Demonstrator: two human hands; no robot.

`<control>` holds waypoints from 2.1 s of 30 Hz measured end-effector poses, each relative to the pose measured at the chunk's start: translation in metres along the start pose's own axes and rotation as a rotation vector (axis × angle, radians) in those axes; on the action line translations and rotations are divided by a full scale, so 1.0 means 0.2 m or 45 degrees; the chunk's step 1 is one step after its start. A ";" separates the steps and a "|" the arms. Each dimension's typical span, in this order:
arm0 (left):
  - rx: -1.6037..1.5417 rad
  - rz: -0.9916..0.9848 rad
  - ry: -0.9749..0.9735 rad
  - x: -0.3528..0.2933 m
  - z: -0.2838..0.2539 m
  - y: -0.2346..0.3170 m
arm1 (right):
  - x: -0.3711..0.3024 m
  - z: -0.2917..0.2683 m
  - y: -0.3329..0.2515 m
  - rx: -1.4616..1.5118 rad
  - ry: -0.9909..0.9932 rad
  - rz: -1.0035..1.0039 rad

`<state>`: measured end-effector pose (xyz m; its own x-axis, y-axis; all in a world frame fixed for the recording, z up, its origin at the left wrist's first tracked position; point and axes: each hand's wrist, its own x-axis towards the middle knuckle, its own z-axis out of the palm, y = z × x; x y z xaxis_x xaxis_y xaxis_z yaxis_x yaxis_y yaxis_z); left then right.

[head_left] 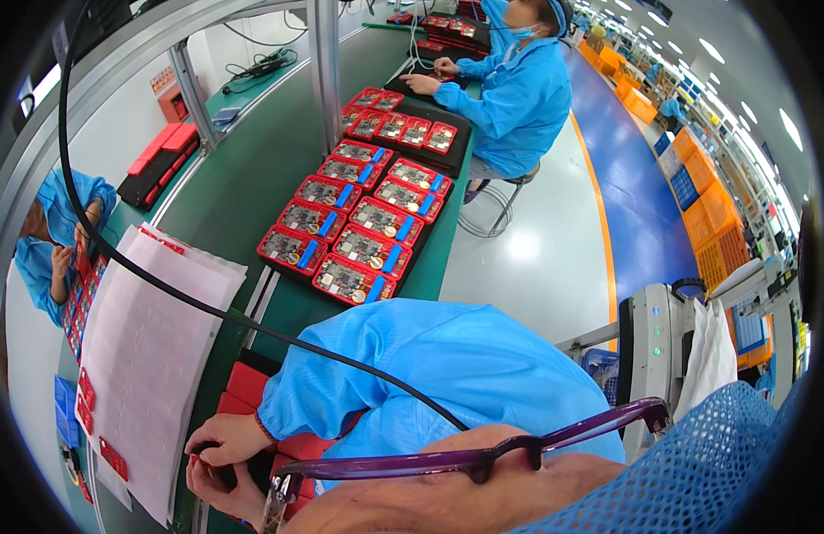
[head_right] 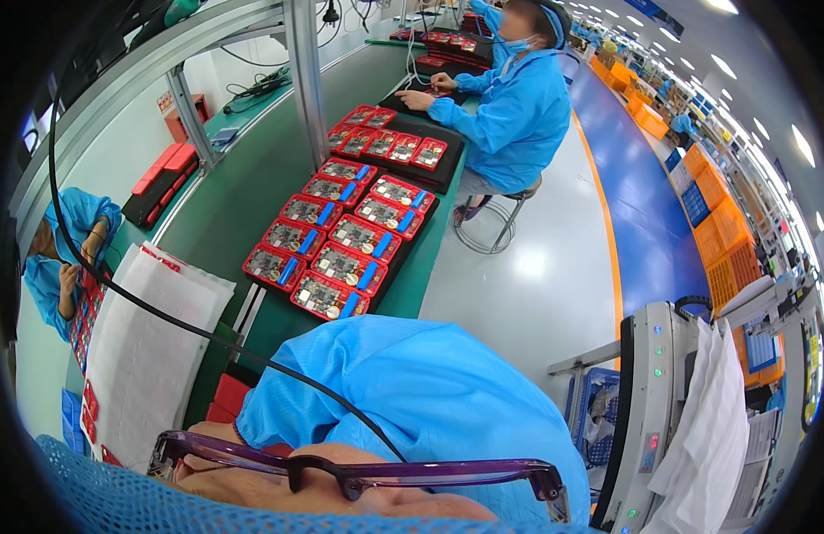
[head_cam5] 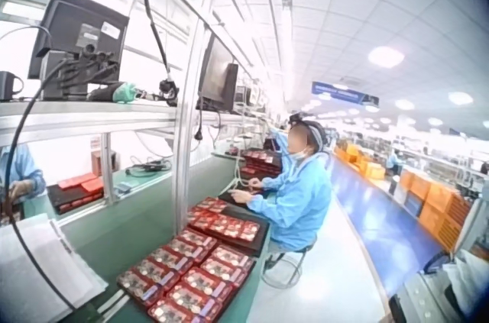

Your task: The person assembles electronic circuit boards into red plastic housings by hand.

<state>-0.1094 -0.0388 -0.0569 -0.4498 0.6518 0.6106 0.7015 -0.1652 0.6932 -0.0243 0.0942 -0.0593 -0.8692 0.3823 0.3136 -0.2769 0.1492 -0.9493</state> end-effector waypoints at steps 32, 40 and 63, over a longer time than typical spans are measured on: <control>0.003 -0.287 -0.120 0.13 -0.19 0.24 | -0.01 0.01 -0.16 0.217 -0.019 0.284; 0.223 -0.313 -0.011 0.10 -0.24 0.23 | 0.01 -0.11 -0.40 -0.080 -0.246 0.355; 0.451 -0.199 0.066 0.09 -0.17 0.24 | 0.00 -0.10 -0.41 -0.855 -0.136 -0.215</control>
<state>-0.1035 -0.0601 0.0000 -0.5874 0.6090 0.5329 0.7657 0.2050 0.6097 0.0062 0.0994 0.0195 -0.8816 0.2180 0.4186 -0.1282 0.7430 -0.6569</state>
